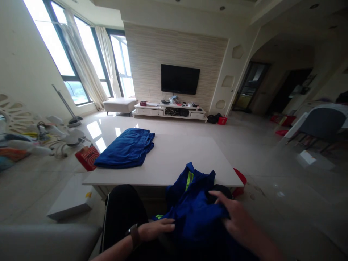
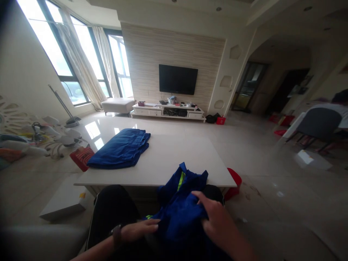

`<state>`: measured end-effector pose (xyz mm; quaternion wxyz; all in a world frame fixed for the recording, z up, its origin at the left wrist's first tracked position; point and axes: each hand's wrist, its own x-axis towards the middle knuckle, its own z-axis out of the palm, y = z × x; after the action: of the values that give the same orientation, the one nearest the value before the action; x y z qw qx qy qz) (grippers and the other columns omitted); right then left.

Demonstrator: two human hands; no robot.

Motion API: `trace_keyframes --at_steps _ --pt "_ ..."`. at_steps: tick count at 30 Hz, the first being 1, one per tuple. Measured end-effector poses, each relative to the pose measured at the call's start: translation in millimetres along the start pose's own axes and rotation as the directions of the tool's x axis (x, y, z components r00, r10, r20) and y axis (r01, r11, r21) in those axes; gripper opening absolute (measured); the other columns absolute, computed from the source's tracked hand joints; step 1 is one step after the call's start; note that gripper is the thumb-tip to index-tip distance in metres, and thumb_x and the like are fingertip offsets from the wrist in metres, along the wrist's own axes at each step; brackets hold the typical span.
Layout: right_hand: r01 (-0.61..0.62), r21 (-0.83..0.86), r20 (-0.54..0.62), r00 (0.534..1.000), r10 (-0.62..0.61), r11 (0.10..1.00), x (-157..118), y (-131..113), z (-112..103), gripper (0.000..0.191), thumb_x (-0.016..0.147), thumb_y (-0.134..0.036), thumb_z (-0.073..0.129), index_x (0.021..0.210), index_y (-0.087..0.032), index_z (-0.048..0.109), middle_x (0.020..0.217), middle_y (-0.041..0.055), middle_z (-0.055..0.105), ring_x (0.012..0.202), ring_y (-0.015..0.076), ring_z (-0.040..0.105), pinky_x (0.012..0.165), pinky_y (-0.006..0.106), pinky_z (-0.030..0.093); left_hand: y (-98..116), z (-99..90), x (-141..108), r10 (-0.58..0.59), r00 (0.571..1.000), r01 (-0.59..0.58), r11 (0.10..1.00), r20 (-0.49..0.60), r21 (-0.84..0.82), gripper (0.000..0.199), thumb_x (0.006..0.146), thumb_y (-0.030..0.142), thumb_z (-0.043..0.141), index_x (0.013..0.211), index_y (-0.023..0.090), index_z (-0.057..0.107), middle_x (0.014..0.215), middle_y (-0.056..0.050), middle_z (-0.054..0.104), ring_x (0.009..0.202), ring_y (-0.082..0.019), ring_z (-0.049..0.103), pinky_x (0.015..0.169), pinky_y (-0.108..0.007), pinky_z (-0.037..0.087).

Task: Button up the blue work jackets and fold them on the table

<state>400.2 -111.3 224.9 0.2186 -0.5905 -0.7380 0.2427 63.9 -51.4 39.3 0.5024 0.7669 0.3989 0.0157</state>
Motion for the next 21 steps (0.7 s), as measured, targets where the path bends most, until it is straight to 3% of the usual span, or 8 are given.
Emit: trace_keyframes --at_steps 3,5,9,11,12,14,18,21 --pt "-0.075 -0.058 -0.267 0.962 0.057 0.995 10 25 -13 0.053 0.082 -0.030 0.051 0.132 -0.024 0.065 0.111 0.0077 0.075 0.100 0.0265 0.071 0.093 0.037 0.053 18 -19.5 -9 -0.012 0.985 0.029 0.995 -0.174 0.099 0.060 0.078 0.055 0.071 0.131 0.027 0.071 0.134 -0.009 0.069 0.126 -0.034 0.061 0.118 -0.050 0.040" --pt "-0.110 -0.136 -0.342 0.938 0.058 0.985 17 44 -15 0.044 0.085 -0.034 0.052 0.125 -0.026 0.069 0.116 0.0085 0.075 0.103 0.0283 0.071 0.090 0.038 0.053 28 -44.0 -12 0.052 0.924 0.013 0.986 -0.379 0.169 0.036 0.085 0.040 0.062 0.116 0.026 0.075 0.121 -0.008 0.074 0.119 -0.030 0.063 0.119 -0.048 0.037" --pt "-0.240 -0.296 -0.158 0.967 0.200 0.925 22 83 -3 0.026 0.080 -0.033 0.061 0.101 -0.028 0.076 0.103 0.0086 0.077 0.093 0.0301 0.071 0.081 0.037 0.051 43 -105.8 -35 0.014 0.657 0.064 0.995 -0.754 0.075 0.041 0.089 0.030 0.042 0.119 0.025 0.071 0.117 -0.007 0.075 0.113 -0.027 0.066 0.109 -0.042 0.047" --pt "-0.213 -0.267 0.031 0.973 0.229 0.940 20 97 6 0.020 0.074 -0.025 0.062 0.086 -0.025 0.077 0.092 0.0080 0.075 0.090 0.0287 0.070 0.082 0.036 0.050 49 -131.1 -57 0.020 0.582 0.048 0.997 -0.813 0.059 0.042 0.088 0.034 0.042 0.117 0.024 0.071 0.115 -0.007 0.075 0.110 -0.028 0.067 0.106 -0.040 0.050" --pt "-0.183 -0.202 0.120 0.970 0.210 0.962 17 102 11 0.019 0.072 -0.023 0.060 0.082 -0.024 0.076 0.090 0.0077 0.075 0.090 0.0278 0.069 0.083 0.035 0.050 51 -140.8 -70 0.019 0.584 0.041 0.998 -0.812 0.053 0.041 0.087 0.038 0.045 0.115 0.024 0.072 0.115 -0.006 0.075 0.110 -0.028 0.067 0.105 -0.039 0.051" --pt "-0.154 -0.023 0.266 0.952 0.155 0.988 10 109 19 0.022 0.071 -0.022 0.057 0.082 -0.024 0.076 0.093 0.0064 0.074 0.091 0.0261 0.068 0.084 0.034 0.051 54 -153.9 -99 -0.020 0.655 0.051 0.999 -0.756 0.018 0.039 0.081 0.044 0.054 0.110 0.028 0.074 0.117 -0.004 0.075 0.111 -0.028 0.066 0.100 -0.036 0.053" --pt "-0.285 0.125 0.480 0.856 0.194 0.950 -9 115 23 0.034 0.067 -0.023 0.058 0.094 -0.026 0.079 0.096 0.0034 0.075 0.091 0.0249 0.069 0.080 0.031 0.051 39 -157.3 -151 -0.205 0.892 0.201 0.978 -0.403 -0.054 0.062 0.054 0.036 0.080 0.116 0.035 0.075 0.116 0.000 0.076 0.103 -0.029 0.067 0.091 -0.033 0.055" --pt "-0.359 0.047 0.551 0.788 0.276 0.932 -4 106 18 0.042 0.055 -0.018 0.061 0.091 -0.027 0.081 0.091 0.0011 0.075 0.085 0.0238 0.069 0.072 0.029 0.050 8 -147.7 -165 -0.374 0.872 0.374 0.925 -0.315 -0.062 0.071 0.048 0.024 0.075 0.118 0.037 0.074 0.110 0.001 0.077 0.097 -0.028 0.069 0.087 -0.033 0.055"
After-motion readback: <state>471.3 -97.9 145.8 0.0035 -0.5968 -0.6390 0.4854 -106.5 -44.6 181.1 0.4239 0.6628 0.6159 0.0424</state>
